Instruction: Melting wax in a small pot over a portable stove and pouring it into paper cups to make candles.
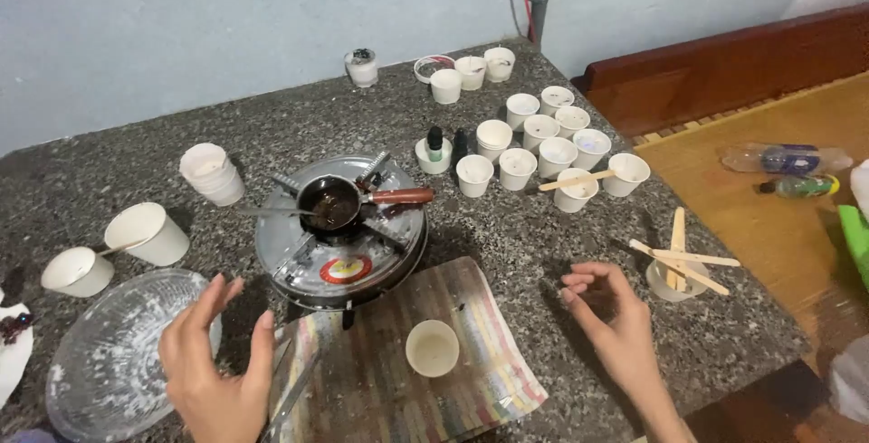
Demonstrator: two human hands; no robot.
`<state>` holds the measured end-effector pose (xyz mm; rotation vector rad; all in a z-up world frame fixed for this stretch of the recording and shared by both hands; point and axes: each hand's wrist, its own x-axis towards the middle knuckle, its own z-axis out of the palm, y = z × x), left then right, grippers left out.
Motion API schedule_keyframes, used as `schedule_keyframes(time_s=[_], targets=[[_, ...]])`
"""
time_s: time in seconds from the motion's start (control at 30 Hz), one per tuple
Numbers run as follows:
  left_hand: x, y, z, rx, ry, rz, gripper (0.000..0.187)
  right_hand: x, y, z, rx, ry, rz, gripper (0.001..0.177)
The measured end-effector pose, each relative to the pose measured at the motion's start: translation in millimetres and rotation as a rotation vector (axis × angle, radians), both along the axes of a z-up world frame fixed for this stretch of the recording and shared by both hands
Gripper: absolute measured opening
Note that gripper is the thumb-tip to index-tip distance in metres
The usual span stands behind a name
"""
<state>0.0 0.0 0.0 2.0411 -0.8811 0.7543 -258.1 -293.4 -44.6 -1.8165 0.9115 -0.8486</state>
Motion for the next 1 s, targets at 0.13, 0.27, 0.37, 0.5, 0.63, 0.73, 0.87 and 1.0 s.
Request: schedule_keyframes(time_s=[0.13,0.27,0.37,0.5,0.63,0.73,0.87,1.0], targets=[[-1,-2,-6,-0.025,-0.025,0.013,0.051,1,-3,2,-0.031,0.007,0.010,0.033],[-8,-5,-5,-0.051,0.021,0.024,0.049,6,-11,3,-0.147,0.052,0.064,0.033],[-11,-5,-2,-0.070,0.040,0.029,0.048,9,-34,-6,-0.305,0.090,0.129,0.036],[-16,-6,3,-0.067,0.081,0.061,0.046,22,-56,30,-0.434,0.176,0.161,0.037],[-10,2,-3,0.014,0.135,0.073,0.052,46,-101,77,-0.539,0.276,0.079,0.039],[-2,5,-16,-0.065,0.060,0.097,0.042,71,-154,93,-0.560,0.266,0.060,0.037],[22,19,-42,-0.008,0.040,0.164,0.045,101,-225,94,-0.616,0.353,0.056,0.031],[24,17,-47,-0.062,-0.015,0.183,0.044,133,-263,91,-0.583,0.481,0.161,0.027]])
